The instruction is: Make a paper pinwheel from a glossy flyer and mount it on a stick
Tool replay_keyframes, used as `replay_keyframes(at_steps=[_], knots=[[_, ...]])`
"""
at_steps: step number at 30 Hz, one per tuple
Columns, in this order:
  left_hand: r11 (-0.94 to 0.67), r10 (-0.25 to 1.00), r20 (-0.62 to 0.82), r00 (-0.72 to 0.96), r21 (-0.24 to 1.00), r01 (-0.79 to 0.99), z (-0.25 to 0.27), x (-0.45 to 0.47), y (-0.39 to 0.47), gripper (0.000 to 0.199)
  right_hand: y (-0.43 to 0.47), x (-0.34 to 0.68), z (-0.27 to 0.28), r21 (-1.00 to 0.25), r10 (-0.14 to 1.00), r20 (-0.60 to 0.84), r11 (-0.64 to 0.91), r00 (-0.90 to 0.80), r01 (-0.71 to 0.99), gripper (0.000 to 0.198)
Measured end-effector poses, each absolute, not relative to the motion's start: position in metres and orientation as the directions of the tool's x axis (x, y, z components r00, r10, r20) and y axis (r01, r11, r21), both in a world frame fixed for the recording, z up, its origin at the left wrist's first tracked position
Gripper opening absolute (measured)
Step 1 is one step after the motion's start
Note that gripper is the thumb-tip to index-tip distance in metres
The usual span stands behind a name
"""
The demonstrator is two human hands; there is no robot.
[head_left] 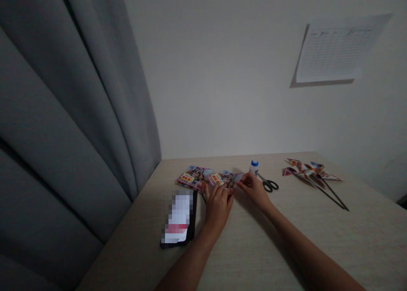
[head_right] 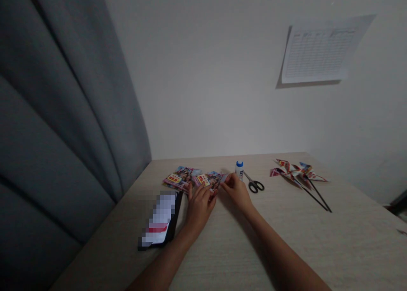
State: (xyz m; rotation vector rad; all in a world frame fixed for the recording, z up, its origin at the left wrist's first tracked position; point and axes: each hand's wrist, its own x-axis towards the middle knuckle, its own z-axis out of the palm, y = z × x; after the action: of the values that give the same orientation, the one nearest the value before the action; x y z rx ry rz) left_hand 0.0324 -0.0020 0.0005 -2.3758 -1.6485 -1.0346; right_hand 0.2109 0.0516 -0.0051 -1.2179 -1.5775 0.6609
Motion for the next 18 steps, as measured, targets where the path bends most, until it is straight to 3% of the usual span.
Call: replay_keyframes(at_steps=[6,18], knots=[[-0.45,0.852,0.463,0.245,0.409,0.793,-0.007,0.024,0.001,0.017,0.049,0.216,-0.005,-0.807,0.947,0.32,0.265,0.015,0.528,0.017],[-0.442,0.857,0.445,0.259,0.376,0.814,-0.002,0.021,-0.003,0.026,0.032,0.247,-0.004,-0.827,0.981,0.191,0.151,0.019,0.541,0.034]])
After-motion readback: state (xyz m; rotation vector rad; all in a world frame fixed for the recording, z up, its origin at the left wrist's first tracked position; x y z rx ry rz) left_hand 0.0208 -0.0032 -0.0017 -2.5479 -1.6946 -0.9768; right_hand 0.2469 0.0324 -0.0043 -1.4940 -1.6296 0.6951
